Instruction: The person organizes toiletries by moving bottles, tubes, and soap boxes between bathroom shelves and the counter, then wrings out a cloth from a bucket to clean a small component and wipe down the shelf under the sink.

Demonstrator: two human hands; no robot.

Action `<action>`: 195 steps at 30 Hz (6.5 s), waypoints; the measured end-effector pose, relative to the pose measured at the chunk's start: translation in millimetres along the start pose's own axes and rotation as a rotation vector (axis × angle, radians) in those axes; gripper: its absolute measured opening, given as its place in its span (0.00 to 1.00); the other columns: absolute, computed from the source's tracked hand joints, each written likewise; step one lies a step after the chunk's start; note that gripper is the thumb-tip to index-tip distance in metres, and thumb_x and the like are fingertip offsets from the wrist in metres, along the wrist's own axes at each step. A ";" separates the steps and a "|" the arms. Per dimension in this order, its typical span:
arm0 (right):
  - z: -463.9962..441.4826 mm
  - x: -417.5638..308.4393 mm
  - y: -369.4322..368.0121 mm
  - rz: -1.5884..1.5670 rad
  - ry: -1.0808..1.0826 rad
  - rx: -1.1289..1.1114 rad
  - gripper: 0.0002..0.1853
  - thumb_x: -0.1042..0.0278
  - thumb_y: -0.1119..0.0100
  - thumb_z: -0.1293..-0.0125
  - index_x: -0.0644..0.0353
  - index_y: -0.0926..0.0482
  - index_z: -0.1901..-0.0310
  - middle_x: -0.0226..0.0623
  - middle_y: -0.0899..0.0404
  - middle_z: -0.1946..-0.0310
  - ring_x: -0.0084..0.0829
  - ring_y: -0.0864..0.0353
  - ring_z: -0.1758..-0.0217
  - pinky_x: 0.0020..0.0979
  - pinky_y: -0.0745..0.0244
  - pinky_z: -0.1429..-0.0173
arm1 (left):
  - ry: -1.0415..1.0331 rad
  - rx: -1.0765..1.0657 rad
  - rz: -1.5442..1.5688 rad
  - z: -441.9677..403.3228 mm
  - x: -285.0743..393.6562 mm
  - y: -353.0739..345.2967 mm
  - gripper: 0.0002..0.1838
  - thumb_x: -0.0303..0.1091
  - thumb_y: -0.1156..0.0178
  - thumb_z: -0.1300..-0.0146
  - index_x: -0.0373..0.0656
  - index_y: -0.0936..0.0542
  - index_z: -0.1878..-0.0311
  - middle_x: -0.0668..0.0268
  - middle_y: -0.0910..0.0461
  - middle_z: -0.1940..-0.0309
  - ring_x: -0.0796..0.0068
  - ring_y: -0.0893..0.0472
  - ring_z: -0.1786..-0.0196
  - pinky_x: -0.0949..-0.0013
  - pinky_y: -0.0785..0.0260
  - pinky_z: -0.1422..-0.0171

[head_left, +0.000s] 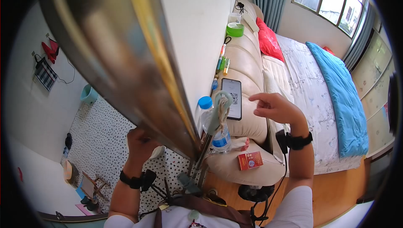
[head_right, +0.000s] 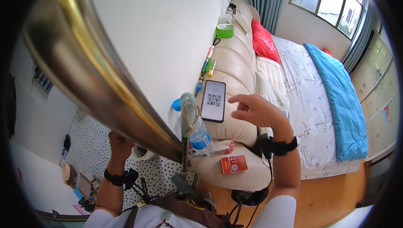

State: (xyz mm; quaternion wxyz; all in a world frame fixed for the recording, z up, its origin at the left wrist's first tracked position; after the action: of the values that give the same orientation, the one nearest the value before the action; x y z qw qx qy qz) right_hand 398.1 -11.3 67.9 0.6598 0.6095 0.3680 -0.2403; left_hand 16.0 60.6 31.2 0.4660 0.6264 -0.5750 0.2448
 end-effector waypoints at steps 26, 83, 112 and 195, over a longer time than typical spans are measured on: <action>-39.0 -164.1 -408.3 0.107 -0.329 -0.116 0.22 0.66 0.36 0.43 0.62 0.25 0.47 0.41 0.22 0.73 0.35 0.22 0.71 0.32 0.27 0.66 | 0.595 -0.044 0.201 125.9 -239.8 342.5 0.07 0.29 0.41 0.39 0.34 0.20 0.67 0.65 0.19 0.76 0.80 0.20 0.73 0.75 0.28 0.66; -375.9 288.0 -724.9 -0.506 -1.110 0.599 0.19 0.51 0.48 0.33 0.59 0.22 0.73 0.31 0.28 0.85 0.23 0.29 0.83 0.25 0.37 0.80 | 1.126 -0.667 -0.378 58.1 -681.4 506.9 0.13 0.33 0.38 0.42 0.36 0.21 0.56 0.61 0.20 0.74 0.74 0.21 0.70 0.70 0.29 0.63; -475.2 -171.4 -726.1 -0.726 -0.724 0.162 0.12 0.64 0.43 0.33 0.63 0.24 0.71 0.25 0.28 0.79 0.14 0.34 0.78 0.22 0.37 0.75 | 0.769 -1.230 0.493 -29.0 -540.8 442.9 0.19 0.36 0.36 0.41 0.38 0.23 0.49 0.65 0.19 0.70 0.75 0.21 0.68 0.72 0.29 0.61; -454.3 135.5 -901.9 -0.386 -1.080 0.183 0.12 0.65 0.41 0.42 0.62 0.20 0.59 0.48 0.18 0.68 0.45 0.18 0.62 0.37 0.25 0.57 | 1.254 -0.753 0.322 90.2 -792.7 338.1 0.20 0.36 0.40 0.38 0.37 0.30 0.47 0.65 0.24 0.71 0.79 0.27 0.80 0.72 0.32 0.76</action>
State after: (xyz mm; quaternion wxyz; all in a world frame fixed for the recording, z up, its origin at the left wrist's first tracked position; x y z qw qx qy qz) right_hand -296.8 324.7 -597.2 0.6427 0.3770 0.0616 -0.6641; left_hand -498.9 405.0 -574.6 0.8476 0.0756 -0.3311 0.4077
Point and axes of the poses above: each hand's wrist, its own z-axis away from the middle knuckle, its own y-axis out of the back of the hand, x = y × z, the point moved 7 cm from there along -z, towards the middle knuckle
